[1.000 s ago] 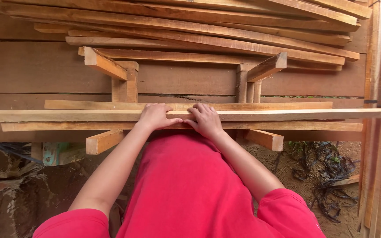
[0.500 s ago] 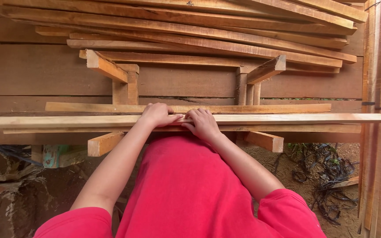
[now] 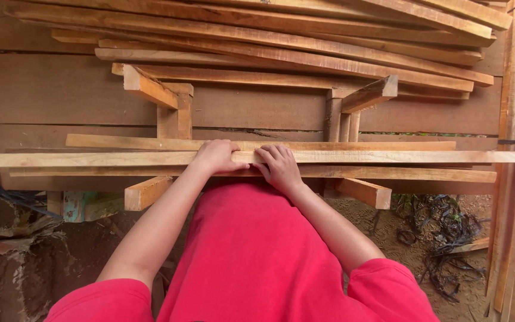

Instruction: Sorting and stacking wooden planks in a lumber storage area.

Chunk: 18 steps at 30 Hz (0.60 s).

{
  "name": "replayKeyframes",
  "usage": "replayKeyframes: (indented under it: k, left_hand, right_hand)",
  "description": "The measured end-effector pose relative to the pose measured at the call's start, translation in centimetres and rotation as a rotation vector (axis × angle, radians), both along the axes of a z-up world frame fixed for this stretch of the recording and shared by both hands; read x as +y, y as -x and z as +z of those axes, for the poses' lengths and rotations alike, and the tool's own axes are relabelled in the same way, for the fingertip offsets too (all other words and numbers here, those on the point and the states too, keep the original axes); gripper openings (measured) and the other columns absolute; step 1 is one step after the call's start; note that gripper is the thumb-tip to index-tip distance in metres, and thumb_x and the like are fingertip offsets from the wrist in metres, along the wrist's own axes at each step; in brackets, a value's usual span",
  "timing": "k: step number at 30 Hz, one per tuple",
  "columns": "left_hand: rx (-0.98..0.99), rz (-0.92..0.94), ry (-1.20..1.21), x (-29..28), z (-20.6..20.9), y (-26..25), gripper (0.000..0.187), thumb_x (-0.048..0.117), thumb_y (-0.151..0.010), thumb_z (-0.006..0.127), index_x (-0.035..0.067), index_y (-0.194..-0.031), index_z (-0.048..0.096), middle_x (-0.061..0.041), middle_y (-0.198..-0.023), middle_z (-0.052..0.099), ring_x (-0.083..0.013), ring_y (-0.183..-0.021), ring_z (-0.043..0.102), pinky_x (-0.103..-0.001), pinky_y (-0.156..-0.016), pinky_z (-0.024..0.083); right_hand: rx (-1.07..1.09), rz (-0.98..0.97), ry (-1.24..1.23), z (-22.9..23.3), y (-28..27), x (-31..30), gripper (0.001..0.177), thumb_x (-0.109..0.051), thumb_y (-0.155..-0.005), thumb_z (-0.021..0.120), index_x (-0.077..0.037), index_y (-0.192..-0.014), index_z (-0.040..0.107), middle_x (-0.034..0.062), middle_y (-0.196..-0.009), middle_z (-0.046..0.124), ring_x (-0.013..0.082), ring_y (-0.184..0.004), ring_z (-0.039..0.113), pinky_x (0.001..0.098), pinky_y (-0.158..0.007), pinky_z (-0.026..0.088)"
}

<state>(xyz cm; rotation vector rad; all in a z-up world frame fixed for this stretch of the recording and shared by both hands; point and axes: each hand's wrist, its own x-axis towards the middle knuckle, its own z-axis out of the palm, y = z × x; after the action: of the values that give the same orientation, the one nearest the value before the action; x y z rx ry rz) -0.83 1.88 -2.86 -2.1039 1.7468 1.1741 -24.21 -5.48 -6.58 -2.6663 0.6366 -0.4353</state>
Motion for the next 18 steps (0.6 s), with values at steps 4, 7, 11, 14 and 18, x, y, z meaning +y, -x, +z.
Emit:
replayKeyframes:
  k: [4,7,11,14,18]
  left_hand:
    - [-0.026,-0.026,-0.001,-0.1,-2.5,-0.4,0.066,0.071,-0.078,0.062,0.027,-0.126,0.073,-0.007,-0.118,0.075,-0.0304,-0.12,0.068,-0.053,-0.098,0.052]
    - [-0.017,-0.01,0.021,-0.2,-2.8,-0.4,0.068,0.067,-0.08,0.064,0.024,-0.133,0.069,-0.008,-0.12,0.075,-0.0312,-0.119,0.069,-0.054,-0.097,0.052]
    - [-0.037,-0.018,0.033,-0.3,-2.8,-0.2,0.06,0.069,-0.08,0.059,0.025,-0.116,0.078,-0.006,-0.112,0.077,-0.0304,-0.115,0.07,-0.051,-0.095,0.053]
    - [-0.042,-0.023,0.061,0.5,-3.7,0.0,0.06,0.067,-0.079,0.063,0.024,-0.118,0.077,-0.006,-0.112,0.076,-0.0302,-0.114,0.07,-0.05,-0.094,0.053]
    - [-0.082,-0.025,0.087,1.1,-6.4,0.5,0.059,0.063,-0.078,0.069,0.024,-0.122,0.074,-0.003,-0.111,0.073,-0.0289,-0.113,0.07,-0.049,-0.094,0.054]
  right_hand:
    - [-0.007,-0.02,0.024,0.3,-0.8,-0.4,0.041,-0.039,-0.094,0.071,-0.018,-0.128,0.065,0.0006,-0.115,0.063,0.0232,-0.108,0.061,0.0364,-0.089,0.046]
    - [0.007,-0.038,0.008,0.4,-0.9,-0.6,0.043,-0.04,-0.09,0.074,-0.018,-0.126,0.065,0.0004,-0.116,0.062,0.023,-0.111,0.059,0.0368,-0.089,0.046]
    - [0.029,0.037,-0.091,1.4,-0.8,-1.1,0.04,-0.037,-0.092,0.073,-0.015,-0.124,0.066,0.0035,-0.116,0.063,0.0259,-0.11,0.061,0.0378,-0.085,0.047]
    - [0.07,0.054,-0.091,1.6,-0.9,-0.9,0.042,-0.038,-0.091,0.073,-0.014,-0.126,0.066,0.0045,-0.116,0.064,0.0257,-0.11,0.061,0.038,-0.086,0.048]
    - [0.129,0.063,-0.075,1.8,-0.8,-1.0,0.044,-0.04,-0.093,0.071,-0.013,-0.128,0.065,0.0046,-0.117,0.065,0.0238,-0.112,0.061,0.037,-0.089,0.047]
